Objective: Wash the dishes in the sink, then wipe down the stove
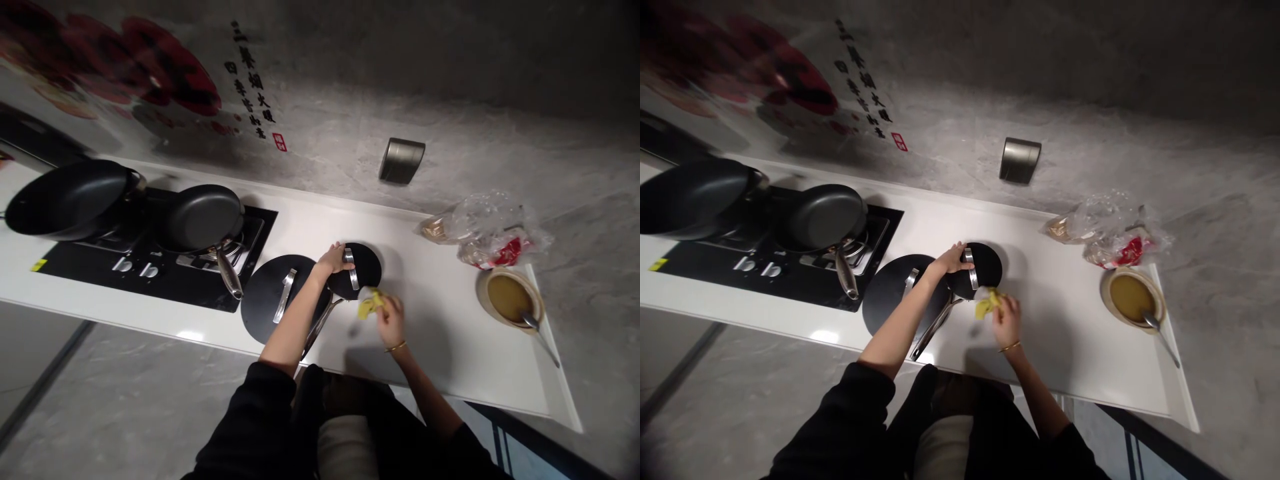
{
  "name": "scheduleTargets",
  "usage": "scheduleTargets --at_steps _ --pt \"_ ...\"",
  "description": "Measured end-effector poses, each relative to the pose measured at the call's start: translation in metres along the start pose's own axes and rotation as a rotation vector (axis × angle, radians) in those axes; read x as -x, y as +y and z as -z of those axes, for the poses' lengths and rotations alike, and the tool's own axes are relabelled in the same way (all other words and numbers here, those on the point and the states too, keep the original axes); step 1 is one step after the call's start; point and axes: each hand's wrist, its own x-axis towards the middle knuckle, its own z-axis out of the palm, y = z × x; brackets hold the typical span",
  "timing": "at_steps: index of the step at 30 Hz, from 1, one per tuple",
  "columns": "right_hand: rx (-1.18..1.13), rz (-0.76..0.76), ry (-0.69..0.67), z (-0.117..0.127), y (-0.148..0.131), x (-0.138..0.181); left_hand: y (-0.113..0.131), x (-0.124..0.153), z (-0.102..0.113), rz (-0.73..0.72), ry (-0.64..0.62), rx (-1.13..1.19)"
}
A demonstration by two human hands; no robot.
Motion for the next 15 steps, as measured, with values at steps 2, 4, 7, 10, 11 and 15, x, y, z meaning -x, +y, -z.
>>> scheduleTargets --at_steps 2,4,7,10,11,15 --pt "0.012 -0.057 0.141 0.013 0.008 -0.036 0.004 0.004 0.001 -0.004 0.009 -0.003" --pt "0.034 -0.047 0.104 0.013 0.006 -0.079 0.007 0.017 -0.003 0.029 0.075 -0.013" --pt "0.111 -0.049 -0.199 -0.008 -0.011 -0.127 0.002 0.057 -0.023 0.139 0.325 0.001" --pt "0.193 -0.099 -0.359 -0.037 -0.025 -0.14 -0.016 0.109 -0.059 0.243 0.369 0.167" --pt "0.208 -0.1 -0.349 -0.045 -0.027 -0.138 -0.024 0.125 -0.072 0.272 0.283 0.249" --pt "0.219 0.002 -0.27 -0.056 -0.019 -0.123 -0.042 0.158 -0.113 0.236 -0.024 0.673"
